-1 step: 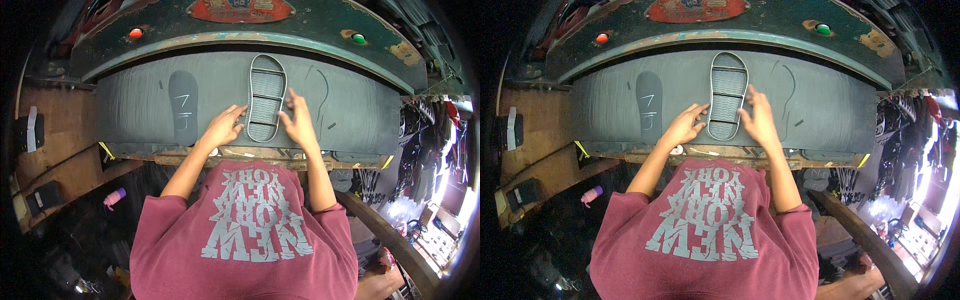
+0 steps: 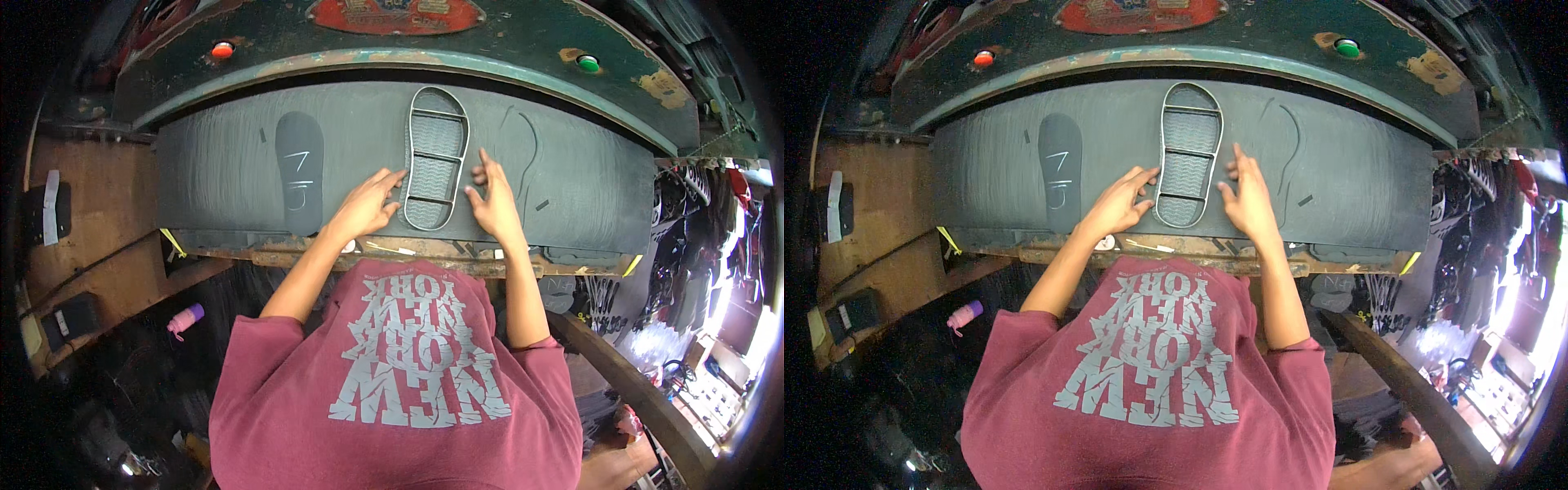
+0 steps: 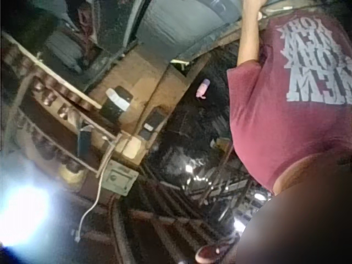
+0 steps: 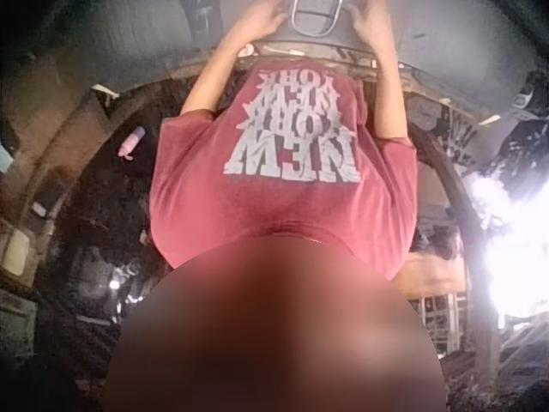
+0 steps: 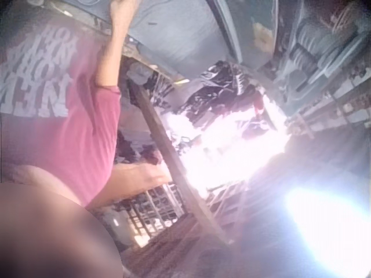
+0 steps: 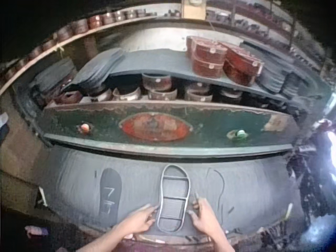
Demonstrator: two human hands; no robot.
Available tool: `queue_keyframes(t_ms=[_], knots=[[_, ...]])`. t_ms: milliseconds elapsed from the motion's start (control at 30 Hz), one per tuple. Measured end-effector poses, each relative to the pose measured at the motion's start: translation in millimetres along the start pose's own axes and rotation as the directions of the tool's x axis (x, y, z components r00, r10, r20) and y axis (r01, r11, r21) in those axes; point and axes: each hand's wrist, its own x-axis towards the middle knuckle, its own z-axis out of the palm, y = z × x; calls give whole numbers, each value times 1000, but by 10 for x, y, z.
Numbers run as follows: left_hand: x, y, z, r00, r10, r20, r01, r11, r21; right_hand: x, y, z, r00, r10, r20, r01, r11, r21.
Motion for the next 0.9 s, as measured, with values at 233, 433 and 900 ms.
queue_keyframes(t_ms=[233,433,900], knots=[[74,26,-52,996,30,86,-29,999,-21,-190,244,144,948,-117,297,129,991,-20],[66,-43,-67,994,52,97,-40,992,-123,-205,190,139,952,-148,267,159,987,-20],[77,-117,-39,990,59,128,-53,997,-51,-149,152,162,955,-118,272,153,982,-113]])
